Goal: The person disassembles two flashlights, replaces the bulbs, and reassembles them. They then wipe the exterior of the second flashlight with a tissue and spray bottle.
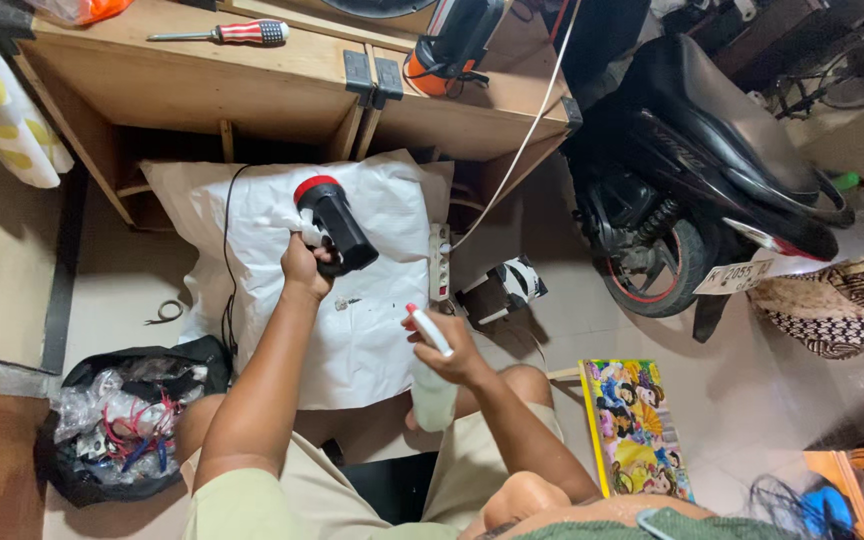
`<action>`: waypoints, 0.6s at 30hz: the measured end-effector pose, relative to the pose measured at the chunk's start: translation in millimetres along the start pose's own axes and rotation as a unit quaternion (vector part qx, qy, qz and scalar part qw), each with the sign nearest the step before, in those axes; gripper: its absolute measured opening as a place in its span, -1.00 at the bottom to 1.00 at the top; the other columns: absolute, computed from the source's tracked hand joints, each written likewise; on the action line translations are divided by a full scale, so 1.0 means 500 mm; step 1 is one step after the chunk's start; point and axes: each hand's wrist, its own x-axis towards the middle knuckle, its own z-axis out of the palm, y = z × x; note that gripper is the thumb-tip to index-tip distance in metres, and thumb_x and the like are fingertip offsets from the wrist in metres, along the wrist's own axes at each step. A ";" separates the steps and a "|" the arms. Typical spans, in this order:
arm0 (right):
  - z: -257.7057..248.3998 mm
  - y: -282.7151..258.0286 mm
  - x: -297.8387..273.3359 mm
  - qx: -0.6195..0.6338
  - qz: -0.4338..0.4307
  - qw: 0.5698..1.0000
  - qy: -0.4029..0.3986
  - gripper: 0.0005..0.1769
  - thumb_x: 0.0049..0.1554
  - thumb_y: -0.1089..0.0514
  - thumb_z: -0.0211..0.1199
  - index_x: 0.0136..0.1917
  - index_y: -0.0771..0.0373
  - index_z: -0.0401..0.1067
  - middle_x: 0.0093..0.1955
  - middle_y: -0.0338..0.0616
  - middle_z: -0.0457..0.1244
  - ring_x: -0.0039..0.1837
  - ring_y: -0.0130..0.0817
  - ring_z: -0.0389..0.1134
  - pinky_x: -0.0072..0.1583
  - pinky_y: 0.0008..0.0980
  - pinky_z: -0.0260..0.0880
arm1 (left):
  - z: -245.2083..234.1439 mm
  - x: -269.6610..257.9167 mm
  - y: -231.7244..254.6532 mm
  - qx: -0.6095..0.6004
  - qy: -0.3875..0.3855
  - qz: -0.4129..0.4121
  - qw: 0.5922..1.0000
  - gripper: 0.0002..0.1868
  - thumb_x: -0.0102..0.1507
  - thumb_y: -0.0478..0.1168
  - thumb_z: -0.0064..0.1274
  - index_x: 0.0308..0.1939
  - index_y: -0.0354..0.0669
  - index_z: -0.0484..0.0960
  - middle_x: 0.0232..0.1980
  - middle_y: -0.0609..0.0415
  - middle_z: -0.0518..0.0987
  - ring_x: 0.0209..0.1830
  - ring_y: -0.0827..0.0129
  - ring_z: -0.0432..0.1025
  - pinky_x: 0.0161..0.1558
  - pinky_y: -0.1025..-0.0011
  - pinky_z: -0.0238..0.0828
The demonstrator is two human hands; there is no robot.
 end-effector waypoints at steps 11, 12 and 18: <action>0.084 -0.019 -0.022 -0.115 -0.029 0.992 0.049 -0.66 0.00 0.22 0.26 0.07 0.35 0.48 -0.18 -0.02 0.39 -0.15 -0.29 0.48 -0.04 -0.35 0.48 | -0.012 -0.008 -0.046 0.004 0.151 0.007 0.989 -0.71 0.43 -0.06 -0.09 -0.05 -0.26 0.46 -0.26 -0.02 0.45 -0.43 0.32 0.35 -0.23 0.13 0.59; 0.086 -0.019 -0.022 -0.122 -0.038 0.991 0.049 -0.66 0.00 0.23 0.27 0.07 0.35 0.48 -0.17 -0.02 0.39 -0.15 -0.27 0.47 -0.05 -0.34 0.47 | -0.006 -0.009 -0.050 0.008 0.150 0.009 0.989 -0.72 0.44 -0.09 -0.08 -0.02 -0.28 0.45 -0.24 -0.04 0.46 -0.41 0.29 0.38 -0.21 0.11 0.61; 0.095 -0.015 -0.012 -0.165 -0.058 0.983 0.061 -0.70 -0.02 0.22 0.26 0.02 0.31 0.46 -0.24 -0.04 0.34 -0.20 -0.20 0.41 -0.08 -0.27 0.42 | 0.024 -0.034 -0.066 0.122 0.104 0.051 0.986 -0.36 0.29 -0.38 -0.14 0.40 0.11 0.04 0.09 -0.13 0.48 -0.22 0.10 0.53 -0.27 0.04 0.57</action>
